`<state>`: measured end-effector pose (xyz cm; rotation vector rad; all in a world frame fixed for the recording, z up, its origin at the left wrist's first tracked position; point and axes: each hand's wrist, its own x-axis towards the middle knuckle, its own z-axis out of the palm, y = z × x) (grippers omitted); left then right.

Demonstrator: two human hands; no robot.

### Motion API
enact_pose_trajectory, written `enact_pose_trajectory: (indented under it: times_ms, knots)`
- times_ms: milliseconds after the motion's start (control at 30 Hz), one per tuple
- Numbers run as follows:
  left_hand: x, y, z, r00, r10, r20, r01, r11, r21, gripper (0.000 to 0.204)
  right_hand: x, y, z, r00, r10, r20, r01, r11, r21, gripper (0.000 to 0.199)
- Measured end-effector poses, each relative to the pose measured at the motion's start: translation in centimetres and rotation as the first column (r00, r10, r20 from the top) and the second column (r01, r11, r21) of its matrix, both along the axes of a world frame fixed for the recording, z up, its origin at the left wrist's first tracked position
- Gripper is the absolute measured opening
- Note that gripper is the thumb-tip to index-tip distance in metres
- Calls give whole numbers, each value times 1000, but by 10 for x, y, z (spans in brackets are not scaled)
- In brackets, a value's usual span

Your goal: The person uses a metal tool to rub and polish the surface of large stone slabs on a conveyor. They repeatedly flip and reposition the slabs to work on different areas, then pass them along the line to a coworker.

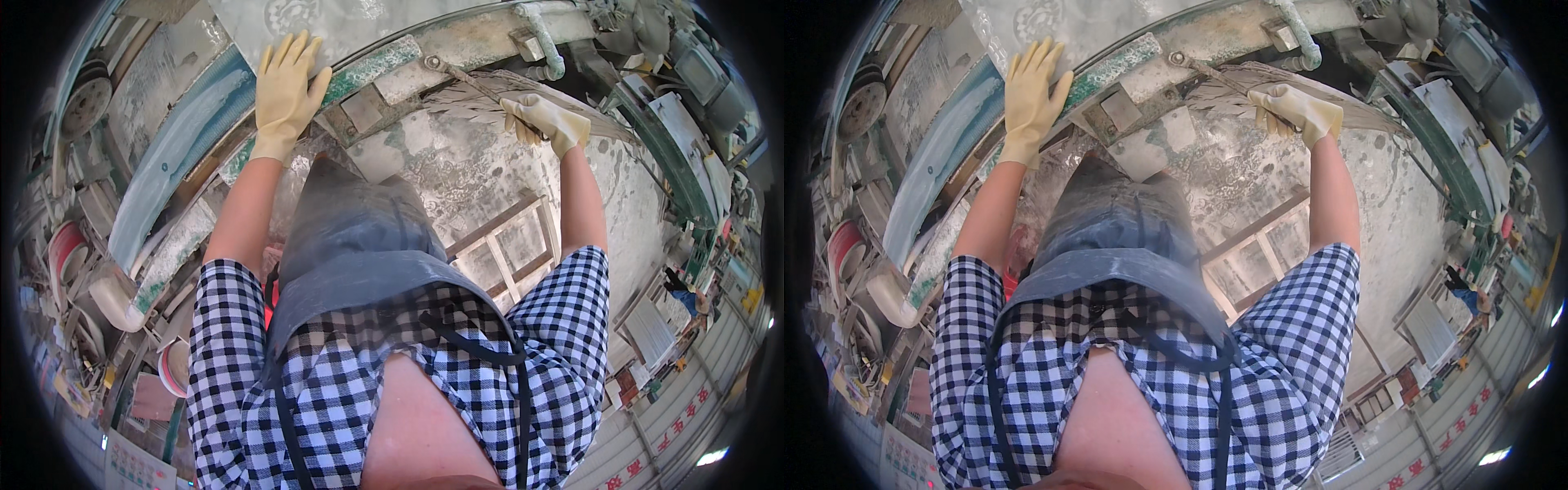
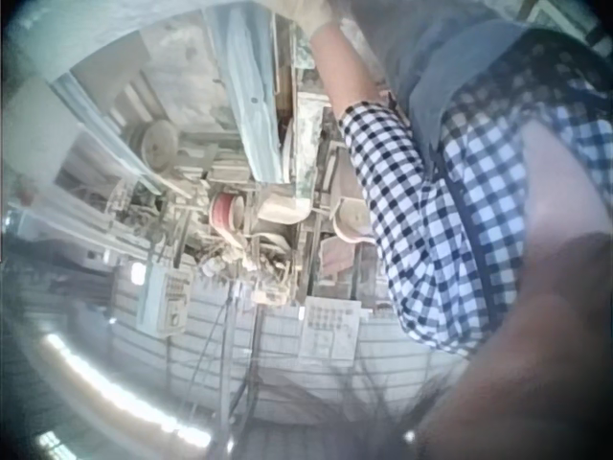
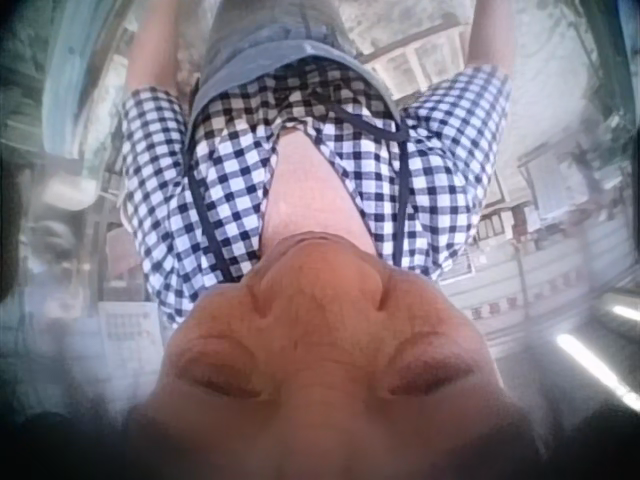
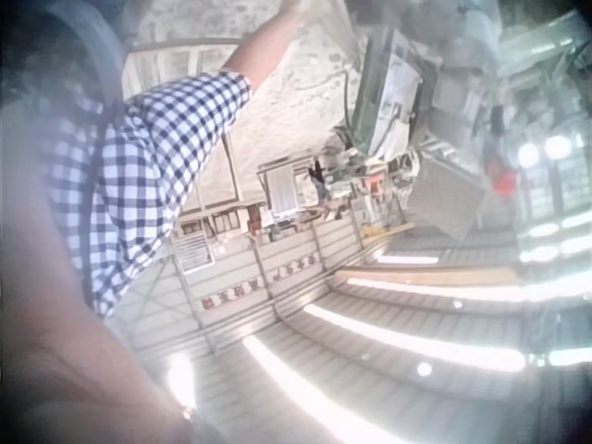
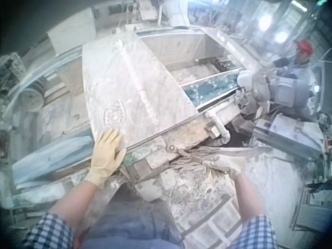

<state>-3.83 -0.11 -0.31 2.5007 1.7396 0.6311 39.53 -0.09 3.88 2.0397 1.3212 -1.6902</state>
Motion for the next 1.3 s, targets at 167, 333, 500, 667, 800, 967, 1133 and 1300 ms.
enact_pose_trajectory:
  times_ms: [167, 333, 500, 667, 800, 967, 1133, 1300]
  knots:
    - [0, 0, 1, 1000, -2, 14, 2, 1000, -10, 47, -8, -4, 4, 982, 105, 158, -120, 989, 84, 34]
    - [2, -1, 4, 1000, 12, 12, -11, 999, -37, 47, -3, -4, -1, 977, 150, 151, -161, 985, 64, 39]
    - [3, -1, 6, 1000, 20, -10, -20, 999, -31, 49, 8, -7, -20, 977, 161, 143, -165, 986, 19, 47]
    - [1, -1, 3, 1000, 19, -9, -19, 999, -34, 49, -10, -45, -42, 682, 155, 714, -618, 644, 451, 51]
    - [0, -3, 0, 1000, 2, 9, -2, 1000, -26, 48, -24, -54, -45, 589, 0, 808, -651, 593, 474, 52]
    - [-1, 0, -4, 999, 23, -22, -23, 1000, 21, 48, -69, -86, -41, 603, -104, 791, -394, 823, 409, 54]
    - [-2, -2, -13, 1000, -14, -28, 16, 998, 59, 48, -154, -143, -50, 657, -316, 685, -120, 853, 508, 53]
    - [-1, 2, 1, 1000, -5, -31, 4, 1000, -11, 51, -157, -140, -33, 757, -249, 605, -87, 878, 470, 49]
